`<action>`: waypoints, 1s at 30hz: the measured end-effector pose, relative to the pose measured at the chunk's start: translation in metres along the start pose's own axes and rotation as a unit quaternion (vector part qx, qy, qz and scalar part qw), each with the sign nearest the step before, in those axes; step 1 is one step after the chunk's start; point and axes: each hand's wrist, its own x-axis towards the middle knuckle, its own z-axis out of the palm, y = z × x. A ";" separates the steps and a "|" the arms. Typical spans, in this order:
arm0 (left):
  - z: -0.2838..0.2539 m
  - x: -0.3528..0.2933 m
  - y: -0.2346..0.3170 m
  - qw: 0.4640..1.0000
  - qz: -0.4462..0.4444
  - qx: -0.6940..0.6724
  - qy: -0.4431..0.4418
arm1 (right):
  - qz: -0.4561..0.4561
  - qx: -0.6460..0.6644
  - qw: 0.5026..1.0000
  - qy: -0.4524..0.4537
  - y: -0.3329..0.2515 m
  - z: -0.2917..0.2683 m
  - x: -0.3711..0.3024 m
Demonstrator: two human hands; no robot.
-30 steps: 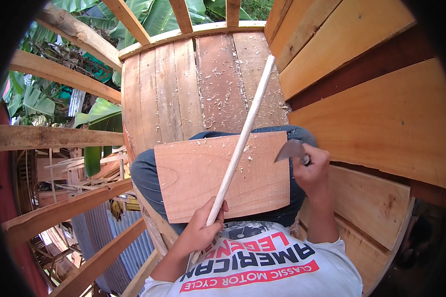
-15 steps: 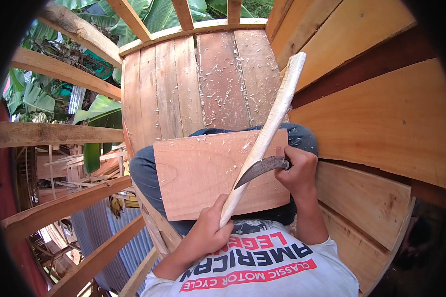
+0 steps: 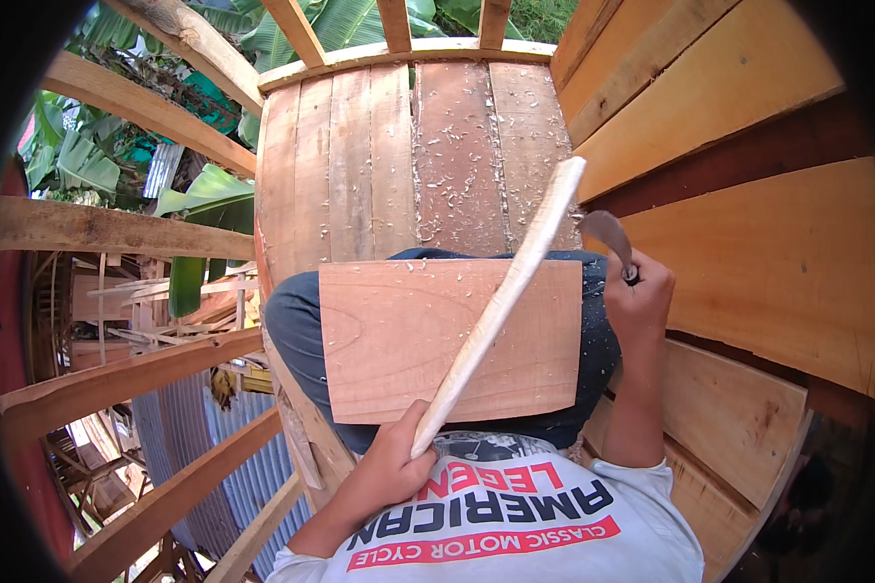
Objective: The person is sitting cross-legged on a wooden platform, using a curved knife to shave and shape a long piece of wood. They hold the wood with their left hand and use the knife with their right hand to remove thin strips of wood, creating shavings that fall onto a board placed on their lap.
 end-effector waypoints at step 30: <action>0.048 0.094 0.040 0.912 0.248 -0.290 0.150 | 0.321 0.690 0.628 -0.162 -0.023 0.041 -0.081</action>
